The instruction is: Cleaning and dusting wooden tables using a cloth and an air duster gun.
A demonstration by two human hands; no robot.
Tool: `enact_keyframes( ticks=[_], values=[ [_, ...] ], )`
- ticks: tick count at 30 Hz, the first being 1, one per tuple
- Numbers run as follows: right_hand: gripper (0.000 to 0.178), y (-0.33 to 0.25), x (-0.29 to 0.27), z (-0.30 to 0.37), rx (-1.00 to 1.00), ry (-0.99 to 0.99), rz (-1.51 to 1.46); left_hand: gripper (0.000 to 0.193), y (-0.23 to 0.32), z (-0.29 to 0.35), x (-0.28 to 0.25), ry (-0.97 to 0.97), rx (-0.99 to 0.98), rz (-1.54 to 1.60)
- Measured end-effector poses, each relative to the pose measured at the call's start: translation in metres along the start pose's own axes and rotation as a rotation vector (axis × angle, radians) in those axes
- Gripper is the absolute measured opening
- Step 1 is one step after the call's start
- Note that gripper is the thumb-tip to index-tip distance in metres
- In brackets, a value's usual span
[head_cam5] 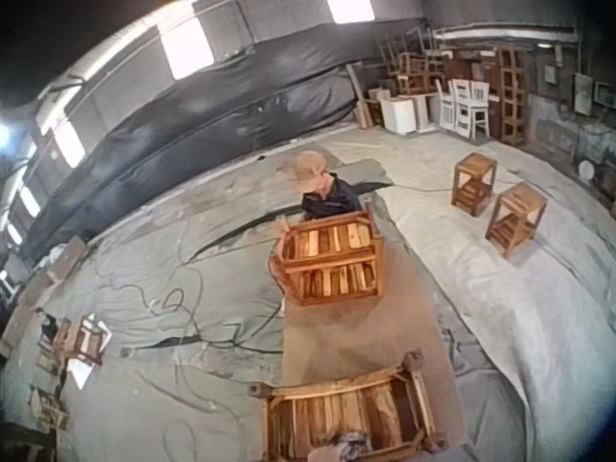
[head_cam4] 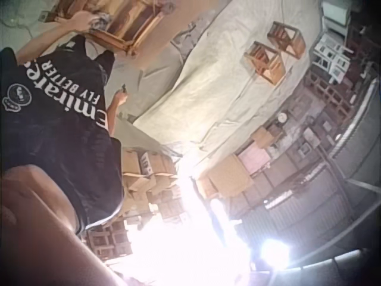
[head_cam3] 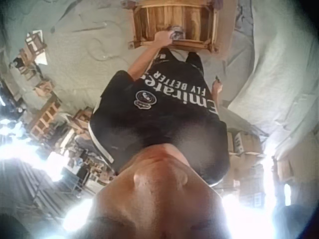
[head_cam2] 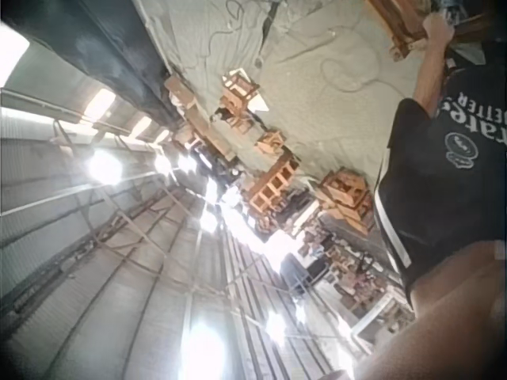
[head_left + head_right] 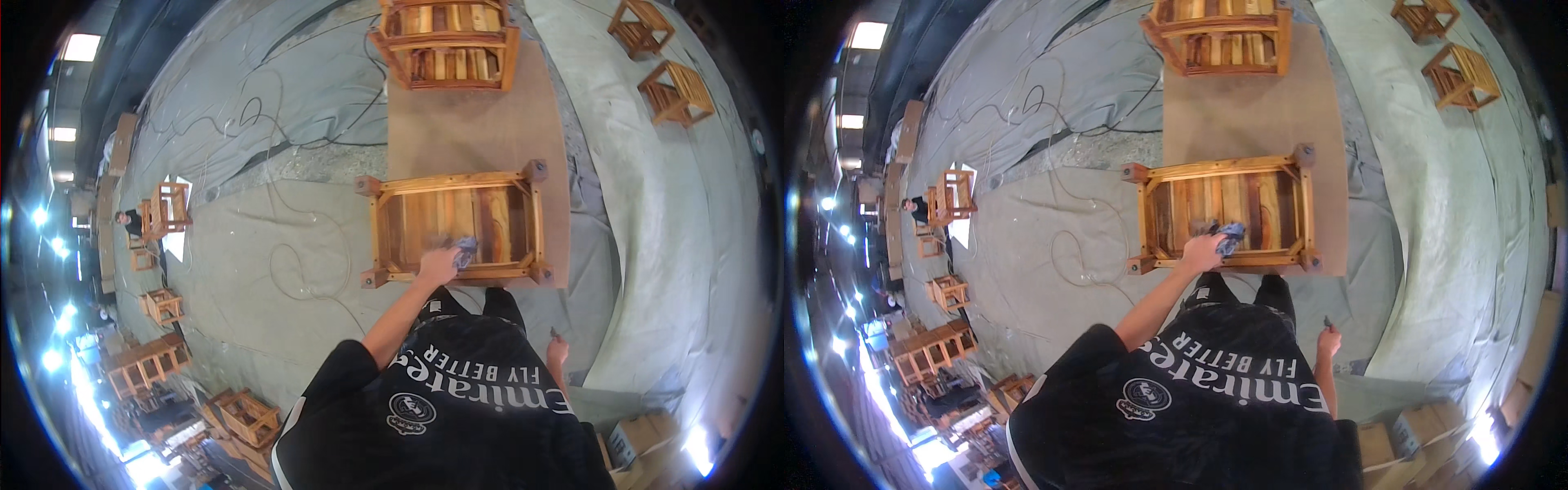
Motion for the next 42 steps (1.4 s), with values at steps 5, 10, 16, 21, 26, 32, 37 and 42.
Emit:
enact_keyframes(
  ticks=[5, 10, 16, 21, 26, 32, 37, 42],
  values=[
    [0.037, -0.048, -0.006, 0.011, -0.033, 0.085, 0.000, 0.050, -0.072, 0.098, -0.153, 0.602, -0.283, 0.297],
    [0.036, -0.110, 0.041, 0.069, -0.074, 0.027, 0.134, 0.049, -0.202, 0.110, -0.222, 0.923, -0.492, 0.159],
    [0.037, -0.128, 0.062, 0.134, -0.068, -0.077, 0.143, 0.052, -0.282, -0.002, -0.077, 0.402, -0.489, 0.531],
    [0.037, -0.109, 0.050, 0.142, -0.081, 0.001, 0.203, 0.049, -0.295, 0.057, -0.037, 0.300, -0.238, 0.461],
    [0.034, -0.097, 0.062, 0.112, -0.266, 0.024, 0.290, 0.049, -0.300, 0.101, 0.006, 0.123, -0.104, 0.693],
    [0.031, -0.096, 0.070, 0.106, -0.335, 0.084, 0.108, 0.052, -0.271, 0.169, 0.023, 0.431, -0.356, 0.685],
    [0.032, -0.048, 0.098, 0.128, -0.348, -0.115, 0.099, 0.053, -0.236, 0.251, 0.030, 1.136, -0.271, 0.788],
    [0.033, 0.038, 0.101, 0.164, -0.297, -0.013, -0.097, 0.040, -0.131, 0.231, -0.098, 1.229, -0.070, 0.282]
  ],
)
Point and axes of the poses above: each hand's wrist, its own z-axis away from the middle knuckle, its own x-axis out of the palm, y = z × x, the point moved 7 cm from there along -z, towards the middle knuckle, and after that the axes turned 1 degree about z, right-handed, at the moved point
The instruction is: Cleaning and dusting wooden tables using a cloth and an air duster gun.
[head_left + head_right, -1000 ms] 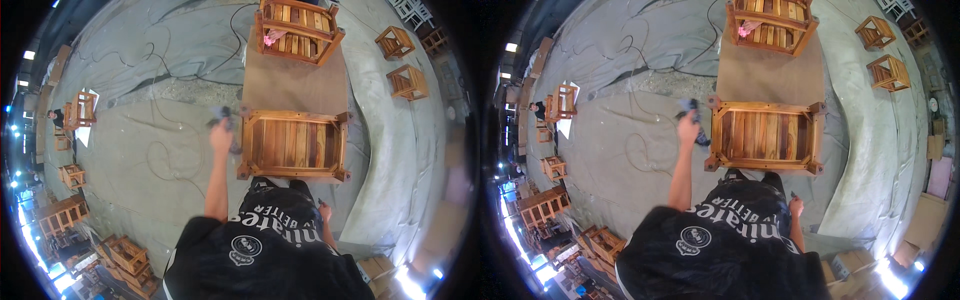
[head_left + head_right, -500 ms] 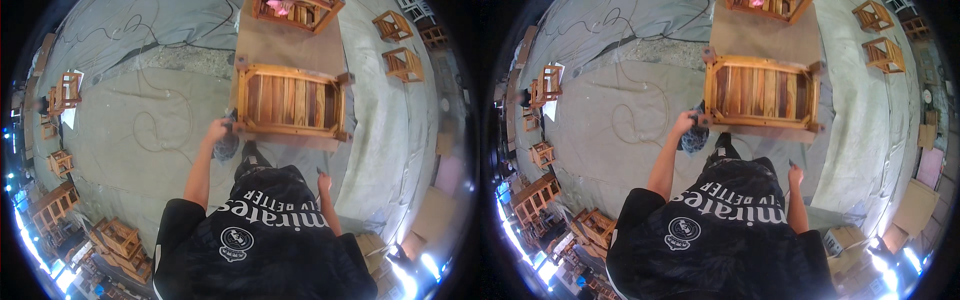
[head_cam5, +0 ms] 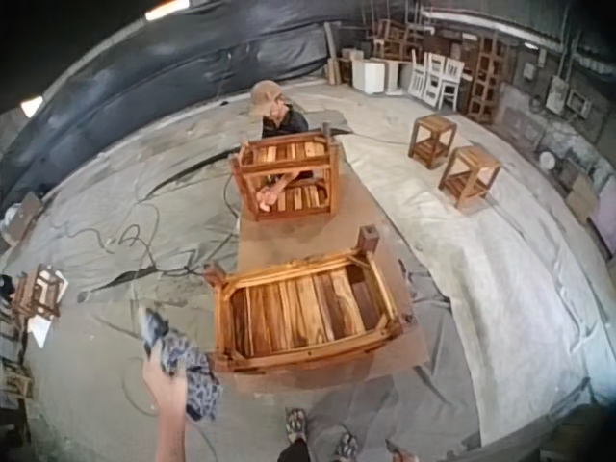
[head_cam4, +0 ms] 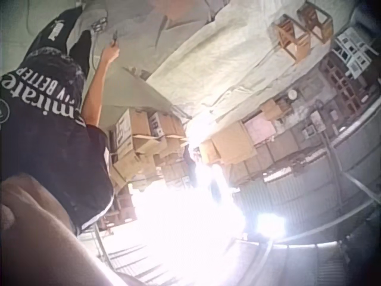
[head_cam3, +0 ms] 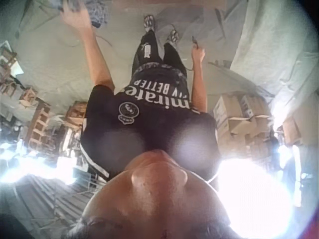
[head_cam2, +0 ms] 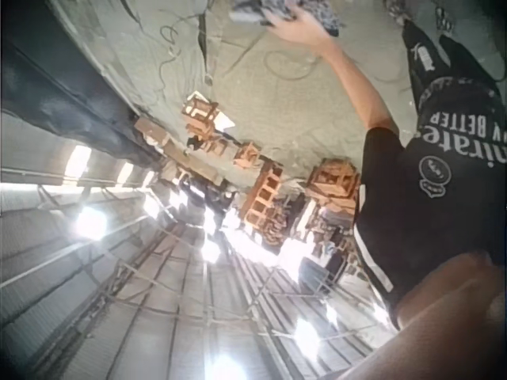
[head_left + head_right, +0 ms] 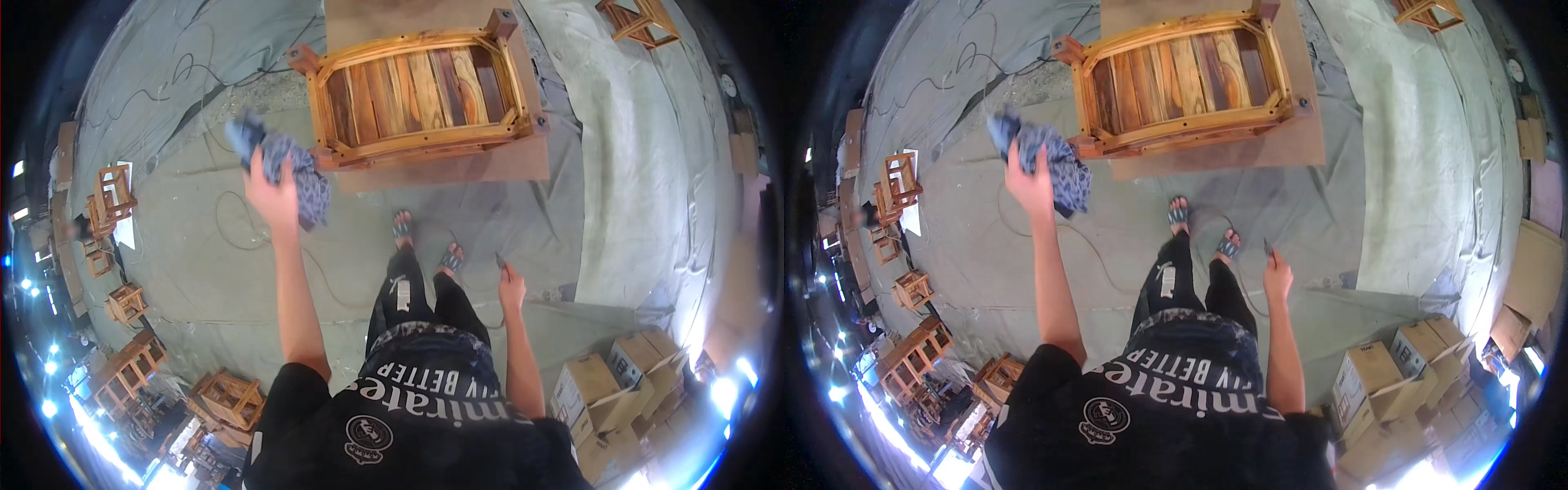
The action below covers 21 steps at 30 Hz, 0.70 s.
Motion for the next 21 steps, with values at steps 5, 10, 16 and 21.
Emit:
enact_keyframes(
  ticks=[5, 10, 16, 21],
  values=[
    [0.034, 0.035, 0.001, 0.067, 0.142, -0.025, -0.106, 0.027, -0.001, -0.058, 0.130, -0.569, 0.676, -0.691],
    [0.033, 0.030, 0.009, 0.092, 0.188, 0.018, -0.182, 0.020, -0.037, -0.023, 0.218, -1.024, 1.154, -1.190],
    [0.032, -0.036, 0.001, 0.091, 0.243, 0.138, -0.258, 0.023, -0.030, 0.003, 0.237, -1.176, 1.119, -1.357],
    [0.033, -0.068, 0.015, 0.097, 0.211, 0.141, -0.345, 0.033, -0.050, -0.010, 0.241, -1.351, 0.731, -1.346]
  ],
)
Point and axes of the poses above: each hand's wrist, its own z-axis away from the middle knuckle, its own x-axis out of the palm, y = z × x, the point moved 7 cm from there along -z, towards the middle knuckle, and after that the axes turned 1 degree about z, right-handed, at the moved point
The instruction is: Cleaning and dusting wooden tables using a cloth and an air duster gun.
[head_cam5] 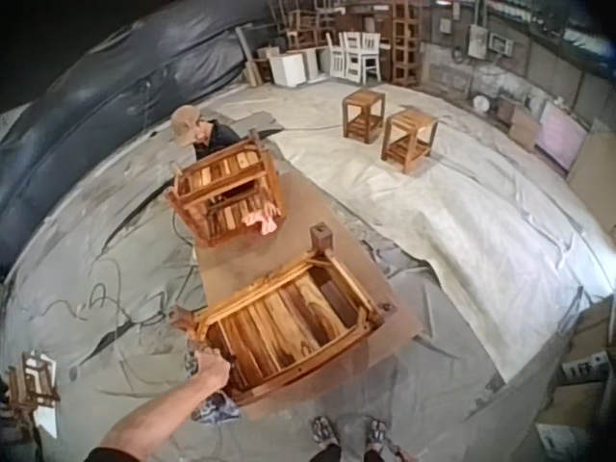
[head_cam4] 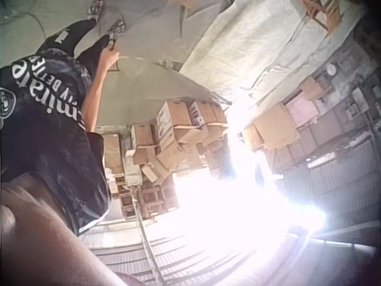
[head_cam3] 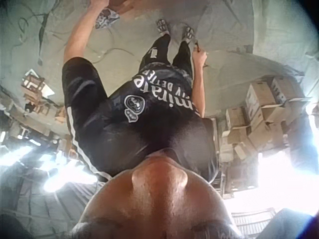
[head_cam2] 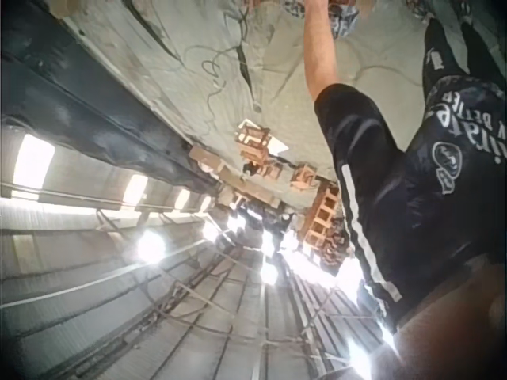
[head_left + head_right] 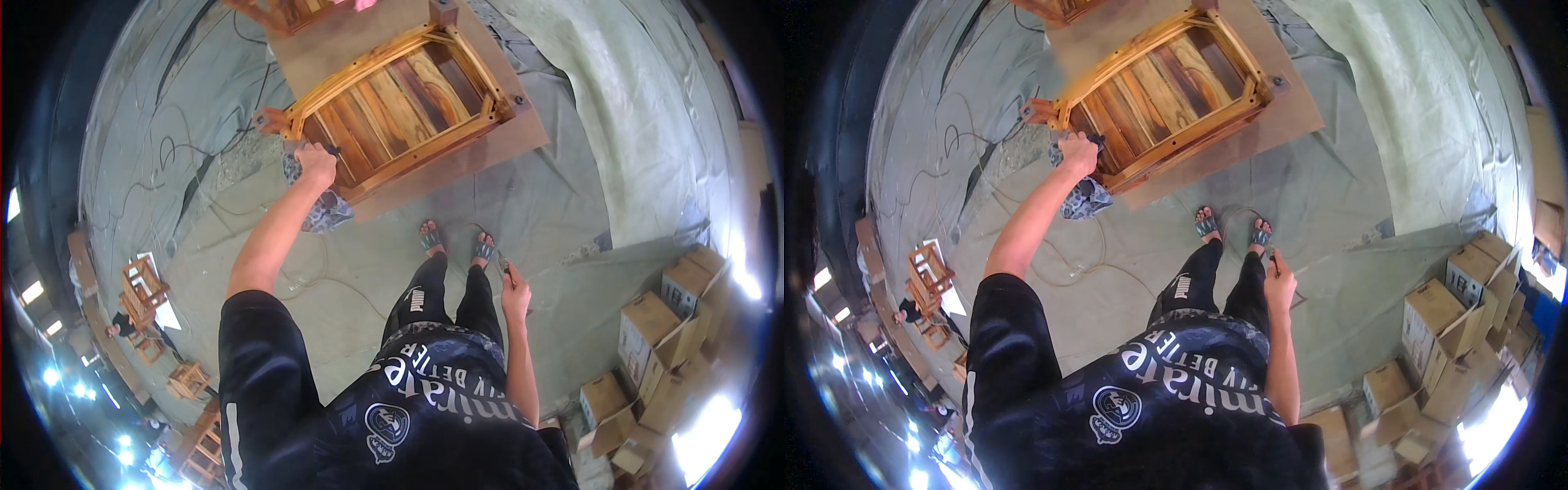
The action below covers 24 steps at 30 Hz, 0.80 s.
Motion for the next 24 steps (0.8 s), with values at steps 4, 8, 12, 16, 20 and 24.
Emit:
enact_keyframes(
  ticks=[4, 8, 12, 16, 20, 24],
  values=[
    [0.033, 0.003, 0.007, 0.009, 0.061, -0.031, -0.028, 0.029, 0.000, -0.017, -0.008, 0.114, -0.100, 0.048],
    [0.033, 0.006, 0.003, 0.013, 0.102, -0.006, -0.014, 0.018, -0.004, -0.020, -0.012, 0.278, -0.153, 0.074],
    [0.033, 0.022, -0.002, 0.022, 0.173, 0.016, -0.018, 0.015, -0.003, -0.010, -0.025, 0.483, -0.056, -0.093],
    [0.033, 0.043, 0.007, 0.024, -0.029, 0.125, -0.001, 0.017, -0.027, -0.035, -0.020, 0.609, -0.025, -0.183],
    [0.033, 0.045, 0.003, 0.039, 0.140, 0.052, -0.026, 0.017, -0.014, -0.036, -0.010, 0.402, -0.060, -0.249],
    [0.033, 0.056, -0.007, 0.047, 0.172, 0.070, -0.057, 0.021, 0.023, -0.019, -0.003, 0.344, 0.077, -0.188]
  ],
)
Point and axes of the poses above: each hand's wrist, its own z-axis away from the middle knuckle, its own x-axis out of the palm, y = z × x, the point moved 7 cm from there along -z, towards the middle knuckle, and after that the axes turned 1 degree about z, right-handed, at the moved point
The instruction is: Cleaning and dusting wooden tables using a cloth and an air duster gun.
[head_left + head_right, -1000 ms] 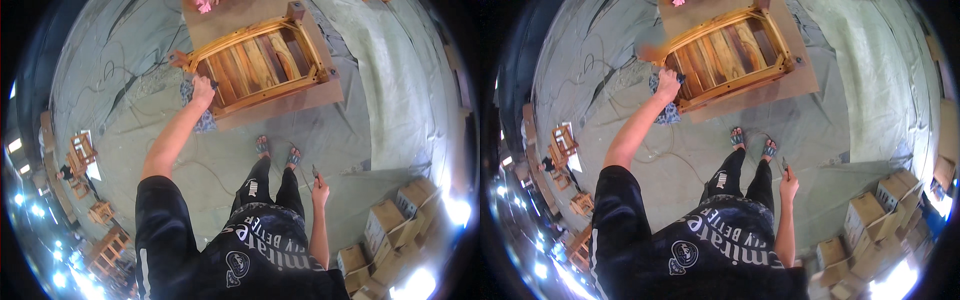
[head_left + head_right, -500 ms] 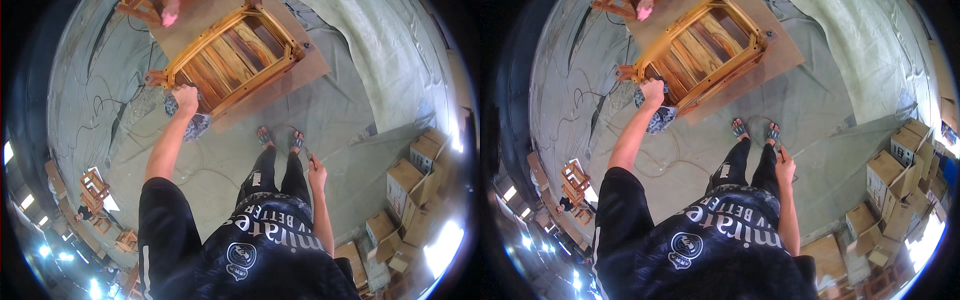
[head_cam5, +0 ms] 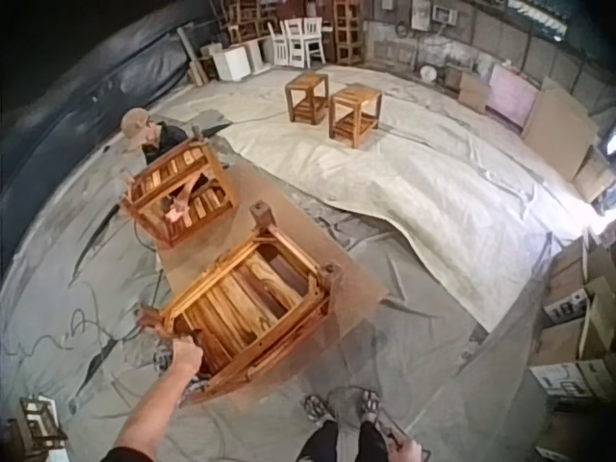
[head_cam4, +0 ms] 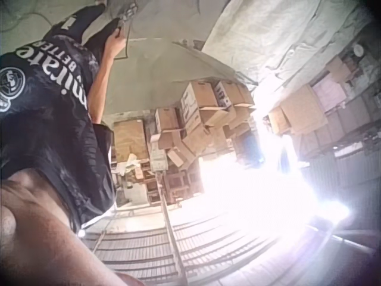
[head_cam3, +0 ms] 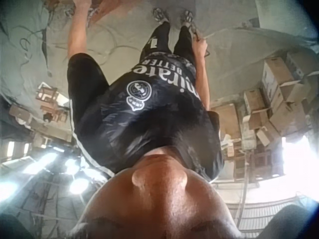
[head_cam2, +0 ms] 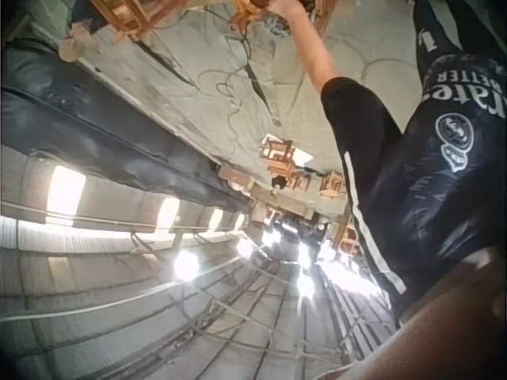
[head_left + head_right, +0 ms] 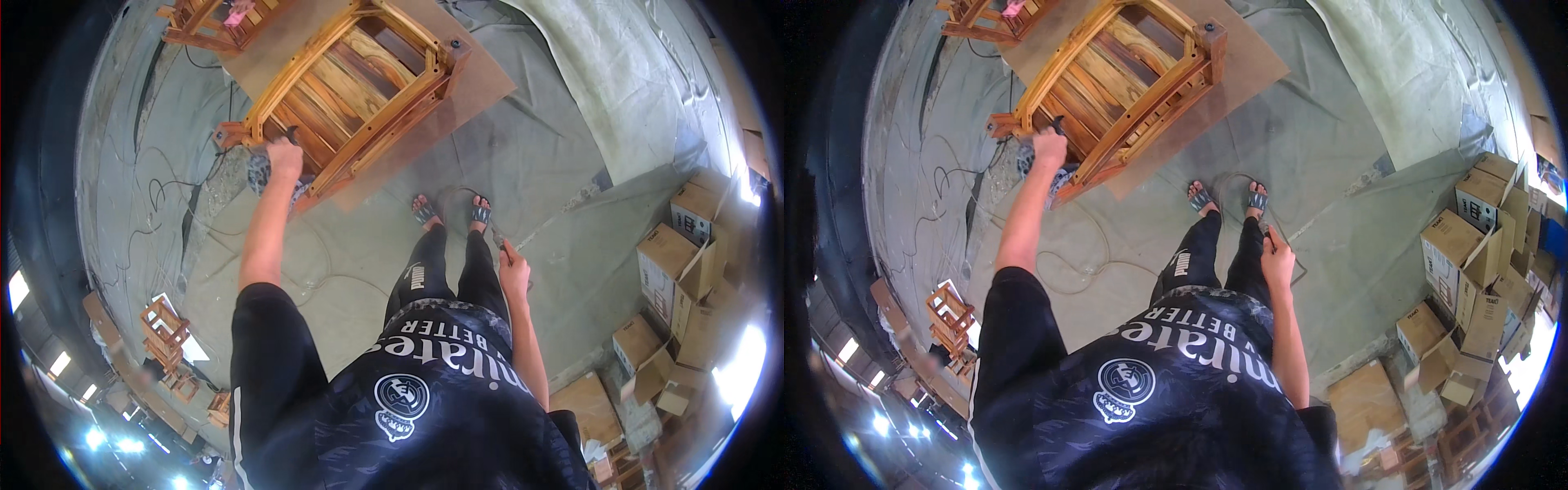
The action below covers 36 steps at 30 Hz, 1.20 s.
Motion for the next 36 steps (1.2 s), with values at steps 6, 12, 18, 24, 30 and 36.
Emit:
enact_keyframes(
  ticks=[6, 12, 18, 24, 30, 36],
  values=[
    [0.033, -0.002, -0.019, 0.001, 0.000, -0.021, 0.050, 0.024, 0.021, 0.007, 0.024, -0.117, 0.020, 0.059],
    [0.033, -0.003, -0.030, -0.014, -0.015, -0.025, 0.023, 0.025, -0.006, 0.041, -0.018, -0.111, -0.005, 0.465],
    [0.035, -0.017, -0.009, -0.056, -0.109, -0.076, 0.074, 0.015, 0.014, 0.197, -0.116, 0.374, -0.174, 1.005],
    [0.034, -0.024, 0.063, -0.131, -0.203, -0.279, 0.309, 0.020, 0.091, 0.263, -0.073, 0.354, -0.481, 1.312],
    [0.032, 0.014, 0.145, -0.247, -0.253, -0.159, 0.486, 0.028, 0.212, 0.109, 0.070, 0.885, -0.949, 1.545],
    [0.030, 0.031, 0.288, -0.300, -0.586, 0.018, 0.576, 0.036, 0.278, -0.122, 0.140, 1.064, -0.744, 0.596]
  ],
)
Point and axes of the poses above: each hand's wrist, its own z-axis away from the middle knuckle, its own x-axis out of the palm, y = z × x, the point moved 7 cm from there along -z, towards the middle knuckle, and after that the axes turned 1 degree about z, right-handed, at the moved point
